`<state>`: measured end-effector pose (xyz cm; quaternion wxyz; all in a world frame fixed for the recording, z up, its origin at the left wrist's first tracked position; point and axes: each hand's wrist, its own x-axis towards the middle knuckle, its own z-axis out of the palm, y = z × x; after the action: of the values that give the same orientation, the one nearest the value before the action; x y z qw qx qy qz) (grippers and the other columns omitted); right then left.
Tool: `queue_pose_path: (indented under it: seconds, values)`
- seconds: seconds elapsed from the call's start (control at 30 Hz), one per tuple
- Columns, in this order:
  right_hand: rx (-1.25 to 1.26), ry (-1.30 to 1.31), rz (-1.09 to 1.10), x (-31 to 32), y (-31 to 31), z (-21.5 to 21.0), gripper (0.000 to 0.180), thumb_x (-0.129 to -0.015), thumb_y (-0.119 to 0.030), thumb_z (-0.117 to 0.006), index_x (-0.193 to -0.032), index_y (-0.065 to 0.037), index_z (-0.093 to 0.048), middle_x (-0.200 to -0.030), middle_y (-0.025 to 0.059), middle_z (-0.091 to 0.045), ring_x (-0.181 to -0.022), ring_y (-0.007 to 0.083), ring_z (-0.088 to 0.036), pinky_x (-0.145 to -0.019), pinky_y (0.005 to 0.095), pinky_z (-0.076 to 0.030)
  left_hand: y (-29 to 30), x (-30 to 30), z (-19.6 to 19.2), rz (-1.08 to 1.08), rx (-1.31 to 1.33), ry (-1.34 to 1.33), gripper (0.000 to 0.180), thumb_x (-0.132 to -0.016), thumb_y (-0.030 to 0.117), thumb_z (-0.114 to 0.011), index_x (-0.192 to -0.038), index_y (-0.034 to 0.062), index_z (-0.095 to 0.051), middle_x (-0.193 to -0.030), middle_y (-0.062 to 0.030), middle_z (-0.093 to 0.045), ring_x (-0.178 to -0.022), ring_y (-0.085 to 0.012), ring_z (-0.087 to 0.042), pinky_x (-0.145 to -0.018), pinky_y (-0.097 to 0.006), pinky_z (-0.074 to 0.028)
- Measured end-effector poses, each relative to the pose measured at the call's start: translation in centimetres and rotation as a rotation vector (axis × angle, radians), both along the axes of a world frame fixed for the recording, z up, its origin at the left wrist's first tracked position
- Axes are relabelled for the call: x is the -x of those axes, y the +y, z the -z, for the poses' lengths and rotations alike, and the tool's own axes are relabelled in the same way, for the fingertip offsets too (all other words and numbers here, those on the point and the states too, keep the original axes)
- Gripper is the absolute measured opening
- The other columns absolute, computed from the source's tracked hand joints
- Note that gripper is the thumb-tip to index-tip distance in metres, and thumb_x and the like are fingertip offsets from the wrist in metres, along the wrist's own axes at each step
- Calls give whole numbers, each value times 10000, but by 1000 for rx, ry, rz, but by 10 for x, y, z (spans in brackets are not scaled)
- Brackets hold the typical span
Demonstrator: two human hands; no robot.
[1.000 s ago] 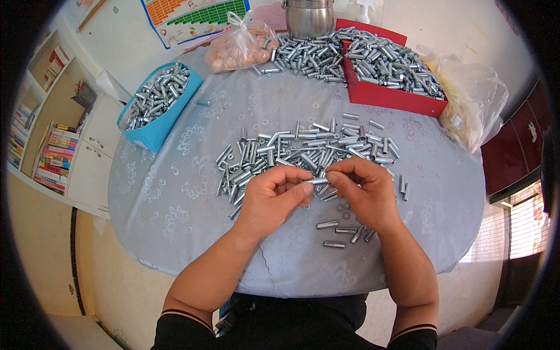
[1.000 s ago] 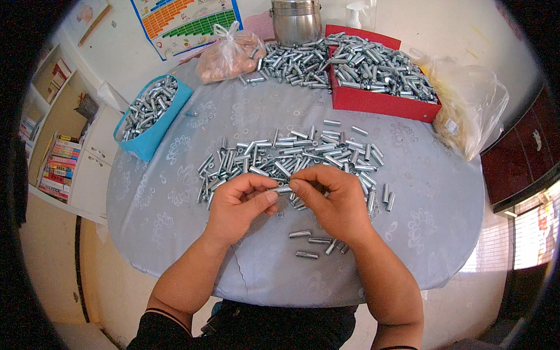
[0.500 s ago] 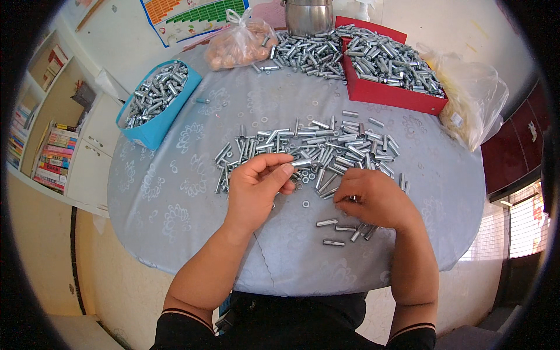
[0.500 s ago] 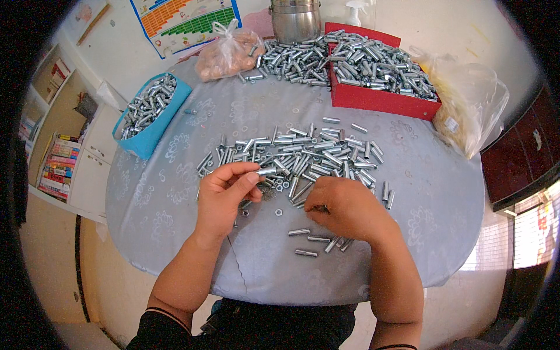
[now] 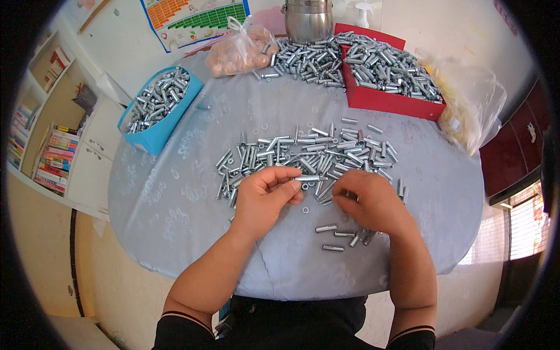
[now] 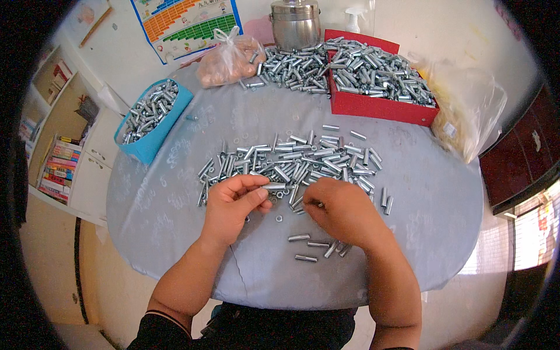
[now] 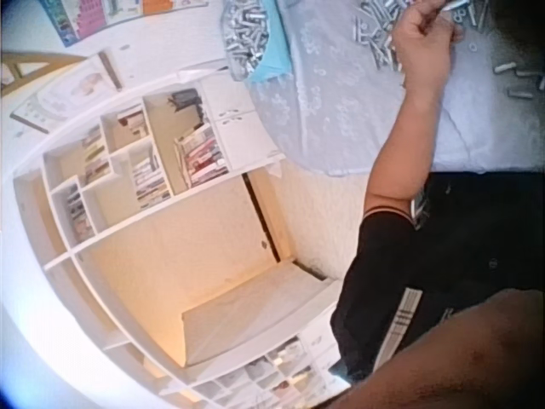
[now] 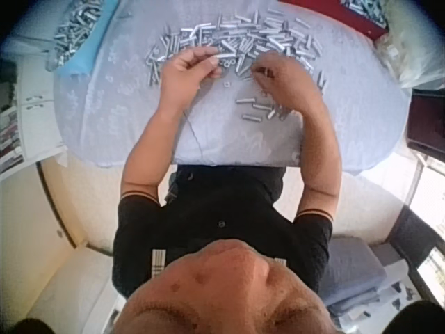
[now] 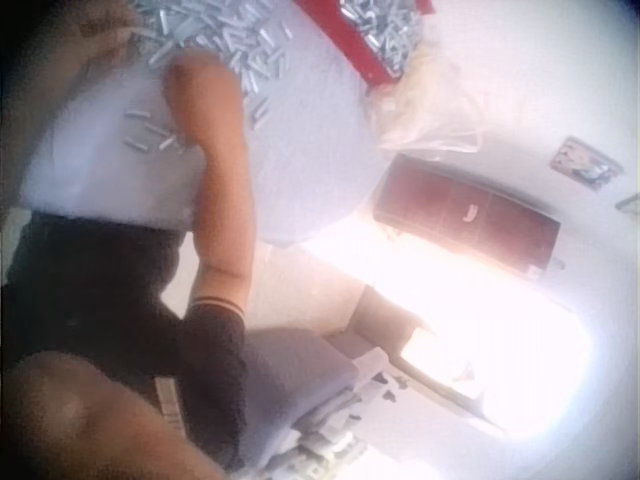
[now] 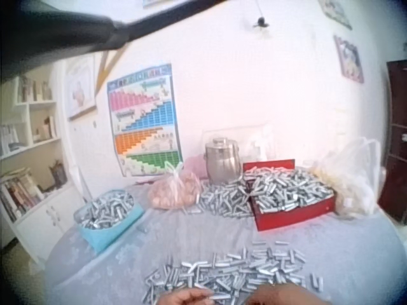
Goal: The person repeatedly picks up small metal fasteners and washers from a table, threads the washers onto the fasteners, and places the assembled units back on the table. The person handles the items one at a time by hand without using tools.
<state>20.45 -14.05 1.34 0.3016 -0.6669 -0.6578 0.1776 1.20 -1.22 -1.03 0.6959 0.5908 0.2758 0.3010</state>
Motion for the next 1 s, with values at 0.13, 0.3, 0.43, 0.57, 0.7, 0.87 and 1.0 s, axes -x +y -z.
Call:
queue_pose_path:
  seconds: [0.13, 0.3, 0.43, 0.57, 0.7, 0.87, 1.0]
  values:
    - [-126, 326, 237, 10, 6, 2, 74, -807, -36, -671, -875, -18, -647, -792, 87, -650, -689, 166, -635, -626, 294, -501, -2, -1, -2, 3, 21, -3, 199, -884, 9, -637, -1079, -32, -648, -859, -85, -679, -732, -136, -656, -662, -265, -559]
    - [-241, 544, 323, 21, 11, 12, 62, -830, -21, -673, -878, 7, -645, -815, 52, -673, -719, 97, -626, -646, 245, -505, -3, -1, 0, 9, 20, -16, 193, -885, 0, -633, -1074, -36, -648, -857, -87, -678, -721, -135, -656, -649, -261, -560]
    - [-283, 547, 363, 25, 13, 14, 73, -830, -9, -672, -898, 8, -653, -825, 52, -678, -730, 91, -628, -670, 238, -514, -3, -1, -2, 14, 9, -2, 186, -887, 2, -632, -1068, -33, -651, -860, -90, -680, -714, -133, -657, -650, -261, -563]
    - [-196, 645, 286, 25, 13, 19, 82, -835, -12, -673, -915, 2, -661, -852, 57, -683, -750, 90, -631, -682, 242, -519, -4, -1, -1, 2, 10, -4, 181, -888, 12, -636, -1064, -28, -654, -863, -88, -682, -713, -133, -659, -649, -263, -567]
    - [-210, 693, 266, 26, 14, 17, 86, -833, 7, -680, -917, 1, -665, -872, 41, -678, -774, 82, -621, -706, 236, -513, -3, -1, 0, 1, 16, -20, 176, -892, 30, -641, -1057, -30, -654, -869, -86, -685, -714, -139, -663, -644, -265, -570]
    - [-148, 866, 251, 23, 14, 16, 158, -819, 25, -704, -966, -9, -656, -903, 19, -666, -819, 78, -617, -732, 229, -508, -1, 1, -1, 38, 65, -42, 180, -899, 44, -636, -1062, -30, -650, -891, -105, -693, -712, -146, -666, -640, -265, -571]
    - [-115, 913, 214, 23, 15, 19, 224, -816, 13, -717, -1025, -13, -640, -919, 15, -662, -825, 79, -618, -727, 226, -509, -1, 1, -1, 76, 67, -56, 183, -900, 46, -634, -1066, -29, -646, -901, -116, -696, -711, -149, -667, -635, -265, -570]
